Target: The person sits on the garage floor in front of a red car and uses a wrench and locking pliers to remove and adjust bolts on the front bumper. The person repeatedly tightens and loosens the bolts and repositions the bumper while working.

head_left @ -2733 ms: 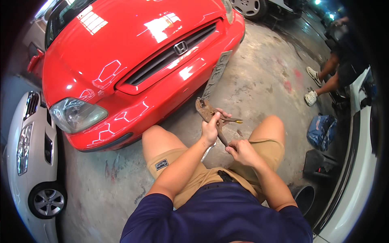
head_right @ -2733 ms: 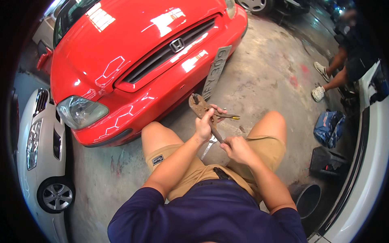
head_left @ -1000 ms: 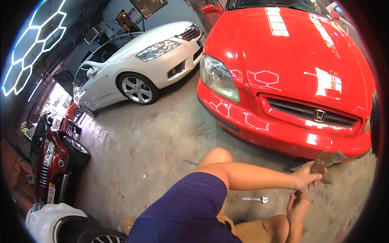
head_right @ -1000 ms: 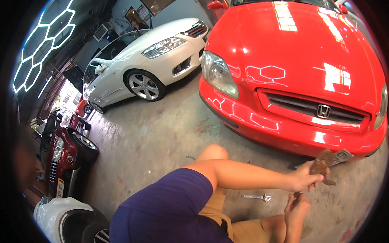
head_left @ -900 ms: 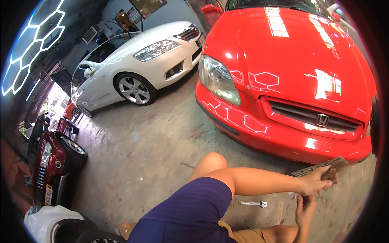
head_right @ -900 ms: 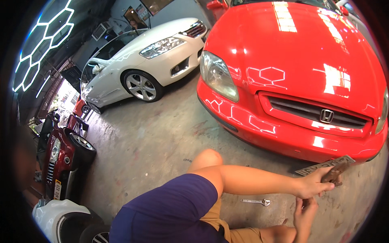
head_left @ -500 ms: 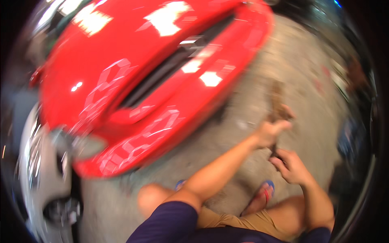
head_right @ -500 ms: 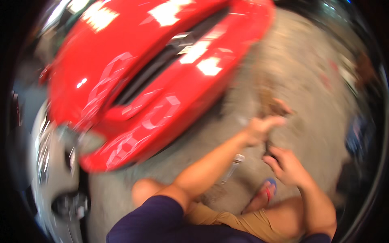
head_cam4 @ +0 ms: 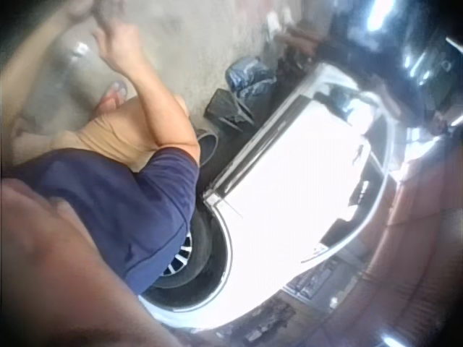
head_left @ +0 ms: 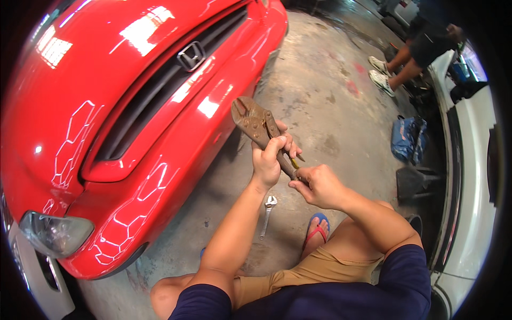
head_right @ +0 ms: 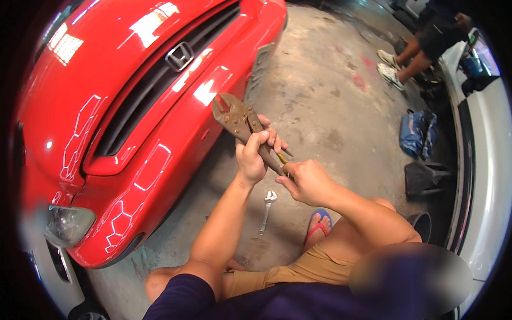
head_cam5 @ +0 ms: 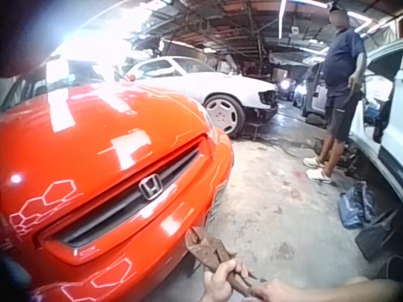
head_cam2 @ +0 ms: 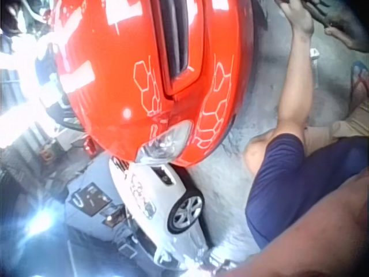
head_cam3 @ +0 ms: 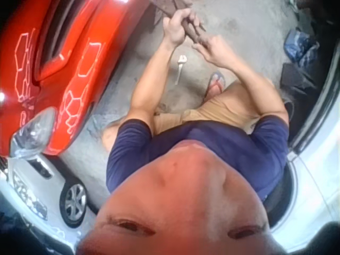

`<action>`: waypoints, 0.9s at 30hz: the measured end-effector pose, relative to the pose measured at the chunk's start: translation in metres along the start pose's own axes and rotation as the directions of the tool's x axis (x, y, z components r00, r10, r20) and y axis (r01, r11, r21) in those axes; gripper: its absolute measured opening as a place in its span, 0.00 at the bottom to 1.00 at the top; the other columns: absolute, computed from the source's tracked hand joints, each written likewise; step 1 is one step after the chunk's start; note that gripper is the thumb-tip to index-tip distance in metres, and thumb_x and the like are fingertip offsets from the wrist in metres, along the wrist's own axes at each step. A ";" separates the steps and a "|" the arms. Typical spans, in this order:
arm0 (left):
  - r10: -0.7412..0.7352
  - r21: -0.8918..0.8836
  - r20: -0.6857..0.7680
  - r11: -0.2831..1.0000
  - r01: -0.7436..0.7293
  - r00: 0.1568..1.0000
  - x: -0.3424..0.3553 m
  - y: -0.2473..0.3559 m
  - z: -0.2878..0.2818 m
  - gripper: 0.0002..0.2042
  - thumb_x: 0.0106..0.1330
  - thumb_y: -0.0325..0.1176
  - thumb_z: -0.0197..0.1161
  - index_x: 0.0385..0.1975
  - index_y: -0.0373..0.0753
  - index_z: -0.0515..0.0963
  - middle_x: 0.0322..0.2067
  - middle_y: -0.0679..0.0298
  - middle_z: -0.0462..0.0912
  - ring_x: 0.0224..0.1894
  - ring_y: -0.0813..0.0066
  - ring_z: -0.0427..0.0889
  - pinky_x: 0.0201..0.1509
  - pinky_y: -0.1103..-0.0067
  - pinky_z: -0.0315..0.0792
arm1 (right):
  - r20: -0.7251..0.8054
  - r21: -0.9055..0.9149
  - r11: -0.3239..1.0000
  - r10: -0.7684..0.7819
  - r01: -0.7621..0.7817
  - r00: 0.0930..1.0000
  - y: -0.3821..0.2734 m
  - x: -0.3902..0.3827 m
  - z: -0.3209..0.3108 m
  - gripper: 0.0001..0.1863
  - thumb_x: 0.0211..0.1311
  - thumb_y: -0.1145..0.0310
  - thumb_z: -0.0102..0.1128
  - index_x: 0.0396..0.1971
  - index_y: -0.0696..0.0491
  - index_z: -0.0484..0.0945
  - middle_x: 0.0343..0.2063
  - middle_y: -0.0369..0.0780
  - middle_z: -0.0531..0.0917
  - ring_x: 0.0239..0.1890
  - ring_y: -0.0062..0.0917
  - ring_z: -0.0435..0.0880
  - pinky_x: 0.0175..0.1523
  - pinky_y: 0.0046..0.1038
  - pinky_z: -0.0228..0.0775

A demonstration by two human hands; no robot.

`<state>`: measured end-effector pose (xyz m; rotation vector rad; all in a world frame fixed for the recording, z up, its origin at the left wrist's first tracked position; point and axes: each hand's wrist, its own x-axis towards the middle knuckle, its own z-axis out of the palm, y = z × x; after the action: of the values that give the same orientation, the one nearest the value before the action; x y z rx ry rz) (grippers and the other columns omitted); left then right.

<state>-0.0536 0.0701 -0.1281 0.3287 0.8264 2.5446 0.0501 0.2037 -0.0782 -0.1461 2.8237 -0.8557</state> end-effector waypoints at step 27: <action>-0.226 0.461 0.101 0.874 0.156 0.969 0.000 0.073 0.024 0.15 0.73 0.33 0.65 0.52 0.30 0.75 0.39 0.61 0.84 0.17 0.86 0.72 0.16 0.85 0.67 | -0.112 0.393 0.919 0.094 -0.043 0.989 0.030 -0.020 -0.079 0.12 0.68 0.66 0.68 0.34 0.60 0.80 0.20 0.33 0.77 0.23 0.15 0.76 0.29 0.24 0.68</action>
<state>-0.0692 0.0289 -0.0645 0.5469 1.3169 2.0926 0.0519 0.2741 -0.0272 0.0677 2.6818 -1.4335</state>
